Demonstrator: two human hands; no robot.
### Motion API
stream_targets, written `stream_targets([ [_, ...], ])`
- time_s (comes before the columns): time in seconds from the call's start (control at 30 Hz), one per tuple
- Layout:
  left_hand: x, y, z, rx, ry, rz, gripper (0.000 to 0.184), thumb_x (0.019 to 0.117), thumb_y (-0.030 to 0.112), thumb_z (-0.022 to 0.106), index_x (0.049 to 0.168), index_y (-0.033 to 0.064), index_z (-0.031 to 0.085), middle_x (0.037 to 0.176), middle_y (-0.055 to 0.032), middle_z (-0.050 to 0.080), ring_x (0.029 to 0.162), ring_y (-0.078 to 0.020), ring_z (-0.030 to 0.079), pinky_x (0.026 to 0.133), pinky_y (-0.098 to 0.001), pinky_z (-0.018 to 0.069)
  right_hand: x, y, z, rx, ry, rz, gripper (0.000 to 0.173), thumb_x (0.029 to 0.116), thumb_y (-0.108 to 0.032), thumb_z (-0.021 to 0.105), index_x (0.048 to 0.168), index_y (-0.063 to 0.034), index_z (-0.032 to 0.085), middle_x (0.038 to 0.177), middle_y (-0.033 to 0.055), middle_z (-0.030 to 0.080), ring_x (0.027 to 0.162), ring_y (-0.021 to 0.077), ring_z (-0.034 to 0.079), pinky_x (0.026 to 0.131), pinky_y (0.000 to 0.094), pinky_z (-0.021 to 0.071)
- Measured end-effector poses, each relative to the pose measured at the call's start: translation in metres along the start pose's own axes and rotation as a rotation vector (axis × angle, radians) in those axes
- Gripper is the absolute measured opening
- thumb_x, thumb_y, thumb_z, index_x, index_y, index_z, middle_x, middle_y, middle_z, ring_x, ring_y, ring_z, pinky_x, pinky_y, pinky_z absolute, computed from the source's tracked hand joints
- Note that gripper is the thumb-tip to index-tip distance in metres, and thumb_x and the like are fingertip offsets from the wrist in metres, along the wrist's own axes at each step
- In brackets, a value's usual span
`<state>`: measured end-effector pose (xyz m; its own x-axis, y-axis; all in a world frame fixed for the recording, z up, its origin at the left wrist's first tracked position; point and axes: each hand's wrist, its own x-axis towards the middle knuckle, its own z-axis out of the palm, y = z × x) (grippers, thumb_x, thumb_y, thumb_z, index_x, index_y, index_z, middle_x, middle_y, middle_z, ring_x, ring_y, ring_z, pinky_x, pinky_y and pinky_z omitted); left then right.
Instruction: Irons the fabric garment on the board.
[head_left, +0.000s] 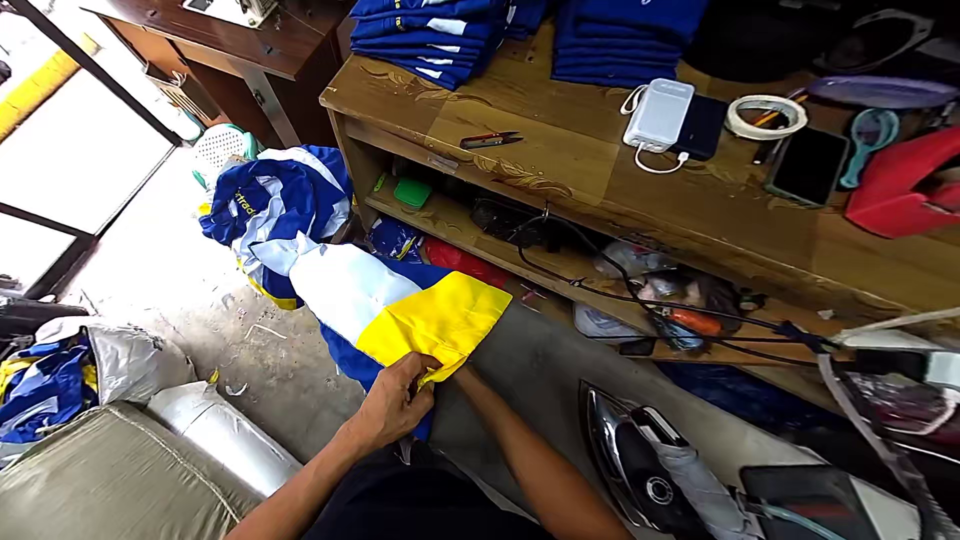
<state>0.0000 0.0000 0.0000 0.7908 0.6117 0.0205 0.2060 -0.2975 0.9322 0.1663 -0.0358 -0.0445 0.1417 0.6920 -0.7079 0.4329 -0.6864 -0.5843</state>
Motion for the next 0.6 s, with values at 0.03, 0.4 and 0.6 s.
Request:
stream_targets([
  [0.03,-0.002,-0.002,0.002,-0.003,-0.041,-0.015,0.027,0.0962,0.010,0.058,0.120,0.0004,0.066,0.091,-0.0096,0.068,0.071,-0.0107,0.062,0.066,-0.0248,0.0537,-0.008,0.020,0.002,0.247,0.184,-0.074,0.050,0.0989,-0.011,0.066,0.140,0.0108,0.050,0.141,0.0237,0.057,0.132,0.0235,0.053,0.114,0.0346,0.0394],
  [0.4,0.052,-0.050,-0.068,0.490,0.076,-0.079,0.038,0.1060,0.032,0.049,0.130,0.0117,0.071,0.140,-0.0094,0.065,0.137,-0.0284,0.055,0.117,-0.0529,0.0388,-0.021,0.056,-0.046,1.041,0.418,0.037,0.040,0.1099,-0.030,0.047,0.138,-0.0022,0.049,0.095,0.0157,0.072,0.073,0.0248,0.073,0.064,0.0410,0.0634],
  [0.6,0.099,-0.157,-0.143,0.929,0.003,-0.134,0.059,0.1075,0.058,0.022,0.160,0.0356,0.038,0.169,0.0042,0.030,0.159,-0.0294,0.015,0.121,-0.0718,0.0049,0.020,0.041,-0.043,0.654,0.608,-0.068,0.074,0.0862,-0.007,0.077,0.148,0.0004,0.037,0.095,0.0147,0.071,0.076,0.0171,0.071,0.073,0.0352,0.0613],
])
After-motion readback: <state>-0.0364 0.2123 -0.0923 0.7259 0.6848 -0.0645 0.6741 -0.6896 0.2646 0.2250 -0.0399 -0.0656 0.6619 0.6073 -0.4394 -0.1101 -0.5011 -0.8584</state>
